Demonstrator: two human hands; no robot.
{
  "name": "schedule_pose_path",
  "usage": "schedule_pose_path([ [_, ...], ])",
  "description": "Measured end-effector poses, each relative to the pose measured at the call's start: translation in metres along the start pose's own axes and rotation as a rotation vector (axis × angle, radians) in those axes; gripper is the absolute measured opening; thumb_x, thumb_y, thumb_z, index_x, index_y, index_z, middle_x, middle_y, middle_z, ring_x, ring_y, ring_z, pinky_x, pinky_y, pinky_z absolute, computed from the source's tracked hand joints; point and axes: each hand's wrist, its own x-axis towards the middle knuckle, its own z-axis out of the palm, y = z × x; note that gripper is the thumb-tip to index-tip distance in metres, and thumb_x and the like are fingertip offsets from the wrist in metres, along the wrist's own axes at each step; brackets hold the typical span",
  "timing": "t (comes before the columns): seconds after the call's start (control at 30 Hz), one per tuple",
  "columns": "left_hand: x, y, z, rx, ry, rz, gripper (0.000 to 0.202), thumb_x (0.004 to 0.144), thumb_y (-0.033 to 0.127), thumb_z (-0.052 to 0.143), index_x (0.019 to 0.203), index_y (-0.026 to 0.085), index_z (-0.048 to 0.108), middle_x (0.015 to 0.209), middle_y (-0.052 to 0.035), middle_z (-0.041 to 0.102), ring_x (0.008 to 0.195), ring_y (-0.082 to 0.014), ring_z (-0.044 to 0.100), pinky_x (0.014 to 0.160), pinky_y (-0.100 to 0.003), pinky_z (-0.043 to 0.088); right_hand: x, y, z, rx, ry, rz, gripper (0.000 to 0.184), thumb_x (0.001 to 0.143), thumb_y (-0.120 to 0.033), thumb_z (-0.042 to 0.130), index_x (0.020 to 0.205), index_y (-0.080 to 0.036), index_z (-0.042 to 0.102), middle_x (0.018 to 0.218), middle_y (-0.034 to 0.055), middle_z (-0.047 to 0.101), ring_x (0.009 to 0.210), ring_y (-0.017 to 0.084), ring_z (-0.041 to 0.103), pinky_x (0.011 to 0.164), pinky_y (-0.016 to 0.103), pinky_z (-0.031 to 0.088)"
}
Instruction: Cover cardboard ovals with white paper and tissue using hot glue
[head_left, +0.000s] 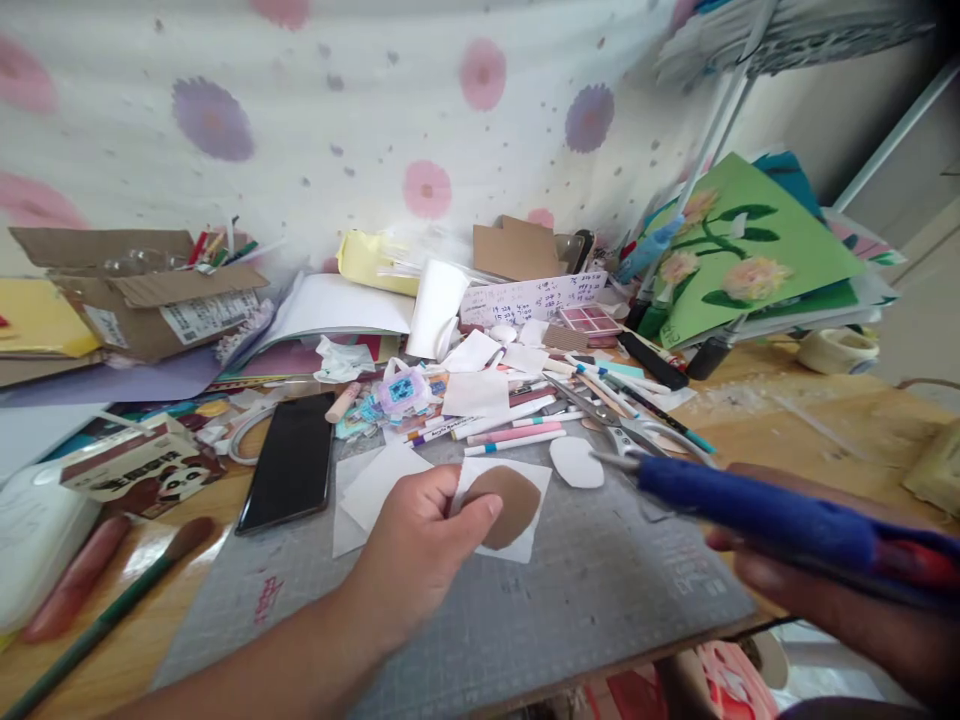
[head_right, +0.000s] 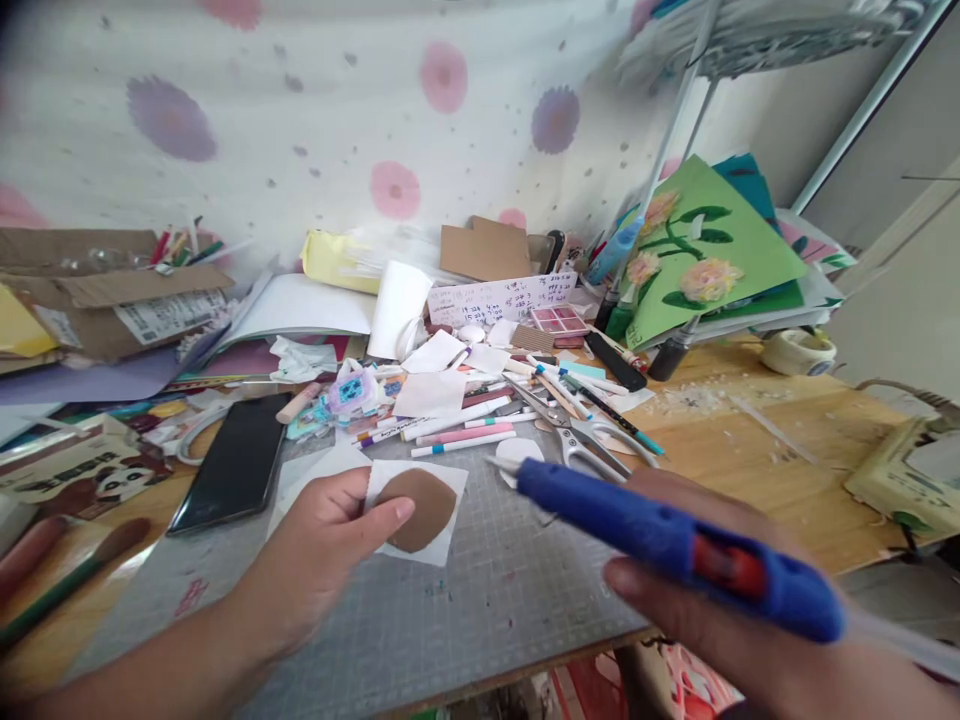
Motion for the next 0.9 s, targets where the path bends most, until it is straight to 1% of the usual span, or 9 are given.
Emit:
schedule_pose_path([
  [0.03, -0.001, 0.001, 0.0, 0.029, 0.0, -0.007, 0.025, 0.074, 0.037, 0.056, 0.058, 0.018, 0.049, 0.053, 0.0051, 0.039, 0.052, -0.011, 0.035, 0.048, -0.023, 0.026, 0.002, -0.011, 0.006, 0.001, -0.037, -0.058, 0.017, 0.073, -0.04, 0.066, 0.09, -0.037, 0.066, 0.089, 0.0013, 0.071, 0.075, 0.028, 0.068, 0.051, 0.034, 0.06],
  [0.07, -0.001, 0.003, 0.0, 0.062, 0.004, -0.013, 0.027, 0.073, 0.037, 0.056, 0.056, 0.019, 0.046, 0.052, 0.0058, 0.036, 0.051, -0.0105, 0.032, 0.047, -0.023, 0.024, 0.004, -0.019, 0.011, -0.009, -0.061, -0.097, 0.021, 0.074, -0.041, 0.065, 0.095, -0.037, 0.064, 0.093, 0.0015, 0.07, 0.079, 0.028, 0.068, 0.054, 0.034, 0.061],
  [0.13, -0.002, 0.006, 0.001, 0.125, 0.019, -0.018, 0.03, 0.071, 0.036, 0.056, 0.053, 0.02, 0.039, 0.051, 0.0069, 0.03, 0.049, -0.0096, 0.027, 0.046, -0.023, 0.021, 0.009, -0.029, 0.019, -0.036, -0.048, -0.138, 0.029, 0.075, -0.043, 0.064, 0.103, -0.035, 0.061, 0.104, 0.0022, 0.067, 0.092, 0.028, 0.065, 0.066, 0.034, 0.061],
  [0.2, -0.003, 0.007, 0.001, 0.167, 0.037, -0.005, 0.031, 0.07, 0.034, 0.056, 0.051, 0.02, 0.036, 0.051, 0.007, 0.028, 0.049, -0.0093, 0.026, 0.045, -0.022, 0.021, 0.015, -0.034, 0.023, -0.041, -0.071, -0.148, 0.026, 0.077, -0.043, 0.063, 0.1, -0.033, 0.061, 0.109, 0.0023, 0.063, 0.099, 0.026, 0.062, 0.075, 0.033, 0.058],
  [0.3, -0.004, 0.008, 0.0, 0.171, 0.026, 0.017, 0.026, 0.071, 0.032, 0.055, 0.053, 0.019, 0.042, 0.051, 0.0057, 0.034, 0.05, -0.01, 0.031, 0.046, -0.022, 0.023, 0.023, -0.041, 0.027, -0.01, -0.19, -0.211, 0.01, 0.08, -0.036, 0.059, 0.087, -0.029, 0.061, 0.099, 0.0029, 0.062, 0.091, 0.022, 0.062, 0.069, 0.028, 0.056],
  [0.37, -0.005, 0.008, 0.0, 0.162, 0.021, 0.028, 0.021, 0.072, 0.032, 0.055, 0.056, 0.018, 0.051, 0.053, 0.0041, 0.042, 0.051, -0.0112, 0.036, 0.047, -0.022, 0.026, 0.027, -0.044, 0.028, 0.002, -0.254, -0.274, 0.006, 0.08, -0.031, 0.059, 0.085, -0.027, 0.061, 0.092, 0.0032, 0.063, 0.085, 0.021, 0.062, 0.063, 0.027, 0.055],
  [0.43, -0.006, 0.008, 0.0, 0.146, 0.018, 0.038, 0.018, 0.072, 0.031, 0.057, 0.062, 0.017, 0.059, 0.055, 0.0021, 0.049, 0.054, -0.0129, 0.043, 0.049, -0.023, 0.03, 0.03, -0.044, 0.03, 0.003, -0.287, -0.316, 0.006, 0.079, -0.028, 0.06, 0.085, -0.027, 0.061, 0.088, 0.0031, 0.063, 0.081, 0.02, 0.062, 0.062, 0.027, 0.055],
  [0.6, -0.006, 0.008, 0.002, 0.099, -0.01, 0.037, 0.019, 0.073, 0.032, 0.058, 0.066, 0.016, 0.066, 0.058, -0.0001, 0.059, 0.056, -0.0149, 0.051, 0.05, -0.023, 0.035, 0.031, -0.042, 0.032, -0.04, -0.291, -0.319, 0.007, 0.078, -0.029, 0.061, 0.084, -0.026, 0.064, 0.085, 0.0039, 0.063, 0.077, 0.021, 0.061, 0.06, 0.029, 0.054],
  [0.9, -0.006, 0.006, 0.003, 0.105, -0.019, 0.098, 0.018, 0.074, 0.03, 0.058, 0.069, 0.016, 0.069, 0.061, -0.0001, 0.062, 0.058, -0.0148, 0.053, 0.051, -0.022, 0.037, 0.032, -0.044, 0.035, -0.021, -0.315, -0.278, 0.004, 0.079, -0.025, 0.06, 0.076, -0.025, 0.063, 0.078, 0.0024, 0.06, 0.067, 0.017, 0.059, 0.055, 0.027, 0.052],
])
